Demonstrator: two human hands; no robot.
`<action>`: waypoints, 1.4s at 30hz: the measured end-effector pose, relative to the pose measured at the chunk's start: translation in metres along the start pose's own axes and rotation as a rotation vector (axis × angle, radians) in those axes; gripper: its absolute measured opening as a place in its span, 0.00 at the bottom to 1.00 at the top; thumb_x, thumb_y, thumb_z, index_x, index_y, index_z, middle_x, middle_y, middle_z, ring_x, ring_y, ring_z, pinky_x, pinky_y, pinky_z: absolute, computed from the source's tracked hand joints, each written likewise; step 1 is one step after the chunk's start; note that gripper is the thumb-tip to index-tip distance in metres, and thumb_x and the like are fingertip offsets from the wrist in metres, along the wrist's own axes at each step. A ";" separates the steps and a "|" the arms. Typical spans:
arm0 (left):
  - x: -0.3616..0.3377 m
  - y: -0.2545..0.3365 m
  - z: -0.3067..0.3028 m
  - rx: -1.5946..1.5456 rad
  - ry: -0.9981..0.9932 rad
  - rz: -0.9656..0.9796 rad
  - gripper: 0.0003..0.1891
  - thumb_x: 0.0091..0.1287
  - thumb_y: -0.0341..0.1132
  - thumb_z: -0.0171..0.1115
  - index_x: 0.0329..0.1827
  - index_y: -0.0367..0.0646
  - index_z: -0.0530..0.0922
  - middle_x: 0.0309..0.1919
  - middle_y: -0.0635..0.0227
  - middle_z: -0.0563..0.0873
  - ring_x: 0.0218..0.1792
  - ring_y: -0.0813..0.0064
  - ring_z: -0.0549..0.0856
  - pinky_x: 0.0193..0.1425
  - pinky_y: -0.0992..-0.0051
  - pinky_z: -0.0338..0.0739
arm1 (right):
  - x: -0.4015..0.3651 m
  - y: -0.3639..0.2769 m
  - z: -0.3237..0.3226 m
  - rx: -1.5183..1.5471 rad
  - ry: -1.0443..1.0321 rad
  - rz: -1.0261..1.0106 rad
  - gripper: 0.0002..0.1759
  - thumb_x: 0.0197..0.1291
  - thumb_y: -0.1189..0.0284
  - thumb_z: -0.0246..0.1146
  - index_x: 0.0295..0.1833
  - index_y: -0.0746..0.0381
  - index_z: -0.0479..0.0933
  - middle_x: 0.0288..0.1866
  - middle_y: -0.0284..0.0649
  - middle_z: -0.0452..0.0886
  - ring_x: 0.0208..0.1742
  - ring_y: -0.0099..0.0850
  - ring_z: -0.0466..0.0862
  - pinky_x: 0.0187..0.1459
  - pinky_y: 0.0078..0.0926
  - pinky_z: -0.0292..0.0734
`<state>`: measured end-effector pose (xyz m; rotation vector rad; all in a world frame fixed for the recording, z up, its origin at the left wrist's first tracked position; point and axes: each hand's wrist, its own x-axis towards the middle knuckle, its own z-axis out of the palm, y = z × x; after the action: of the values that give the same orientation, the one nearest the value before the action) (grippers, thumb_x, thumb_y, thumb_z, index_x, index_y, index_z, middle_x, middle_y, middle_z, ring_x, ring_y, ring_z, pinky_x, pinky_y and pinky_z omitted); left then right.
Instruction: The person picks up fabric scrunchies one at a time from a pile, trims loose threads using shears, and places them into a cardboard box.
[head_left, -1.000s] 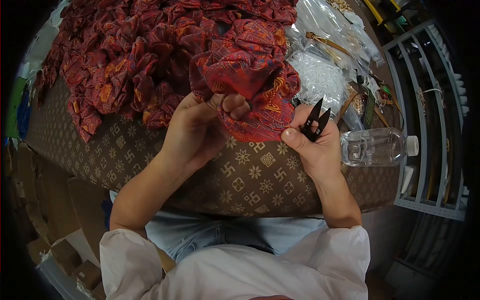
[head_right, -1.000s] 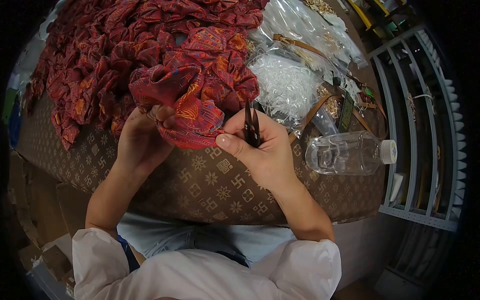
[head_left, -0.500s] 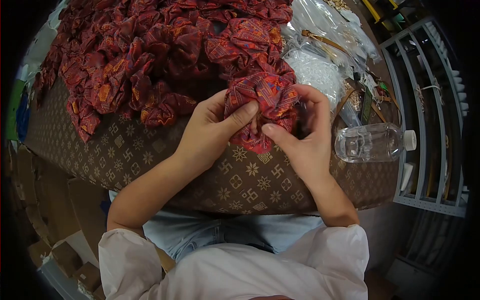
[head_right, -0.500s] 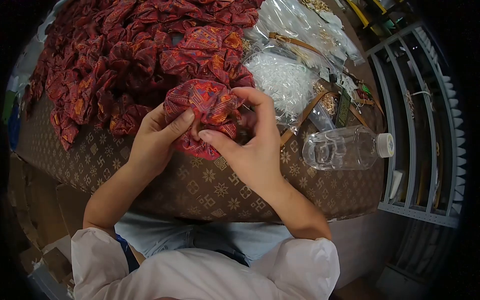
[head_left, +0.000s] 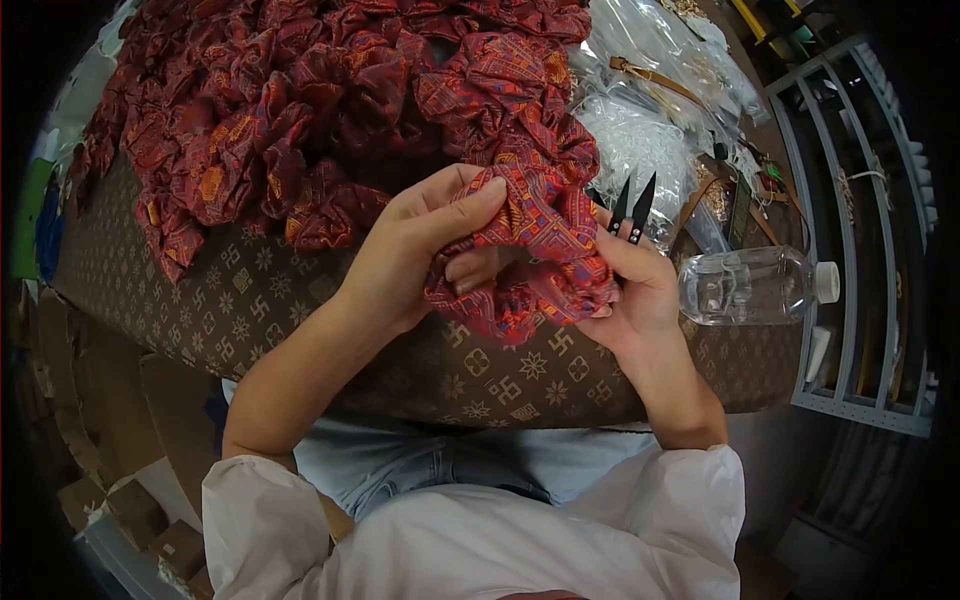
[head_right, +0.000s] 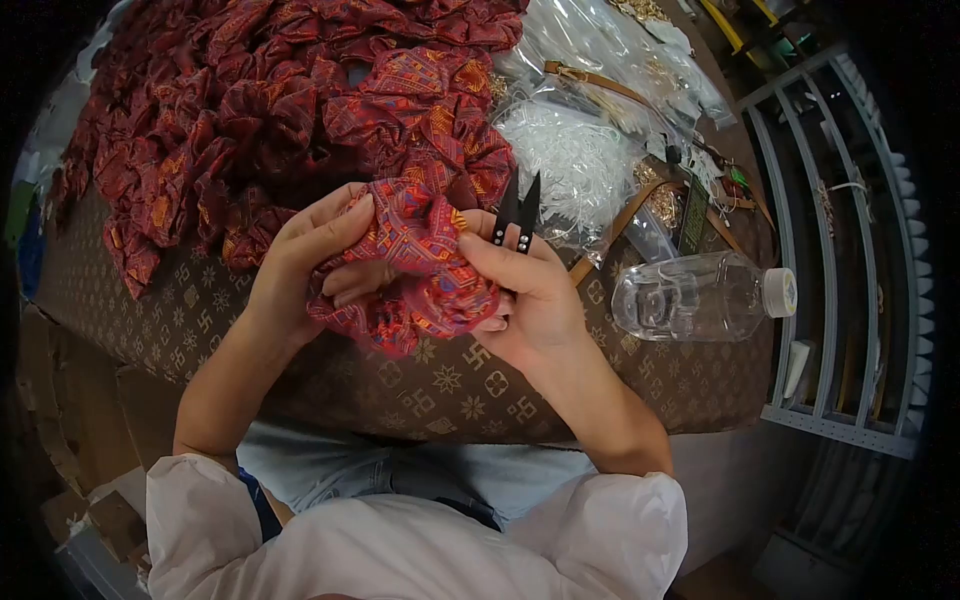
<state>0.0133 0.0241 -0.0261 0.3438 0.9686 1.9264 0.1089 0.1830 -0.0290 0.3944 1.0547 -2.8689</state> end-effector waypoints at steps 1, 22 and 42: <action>0.000 0.003 -0.002 -0.001 0.000 0.000 0.11 0.65 0.37 0.49 0.43 0.38 0.69 0.19 0.74 0.72 0.12 0.89 0.63 0.16 0.86 0.58 | 0.002 -0.002 0.005 0.089 0.069 -0.004 0.10 0.57 0.75 0.53 0.45 0.64 0.70 0.38 0.38 0.77 0.39 0.30 0.80 0.29 0.21 0.72; -0.005 0.005 -0.002 0.845 0.115 0.542 0.10 0.48 0.20 0.60 0.35 0.33 0.76 0.31 0.71 0.80 0.35 0.86 0.77 0.39 0.86 0.71 | -0.003 -0.026 -0.007 -0.360 0.080 -0.073 0.08 0.44 0.78 0.63 0.33 0.67 0.75 0.25 0.34 0.78 0.27 0.20 0.76 0.33 0.16 0.71; -0.004 0.018 -0.011 0.047 -0.134 0.137 0.06 0.61 0.28 0.53 0.35 0.34 0.75 0.17 0.74 0.69 0.19 0.84 0.67 0.27 0.81 0.65 | 0.002 -0.022 -0.015 -0.018 0.058 -0.074 0.09 0.50 0.75 0.53 0.36 0.69 0.70 0.28 0.39 0.75 0.29 0.26 0.76 0.35 0.23 0.72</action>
<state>-0.0020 0.0107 -0.0192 0.5714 0.9232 1.9778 0.1069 0.2096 -0.0260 0.4488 1.1276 -2.9269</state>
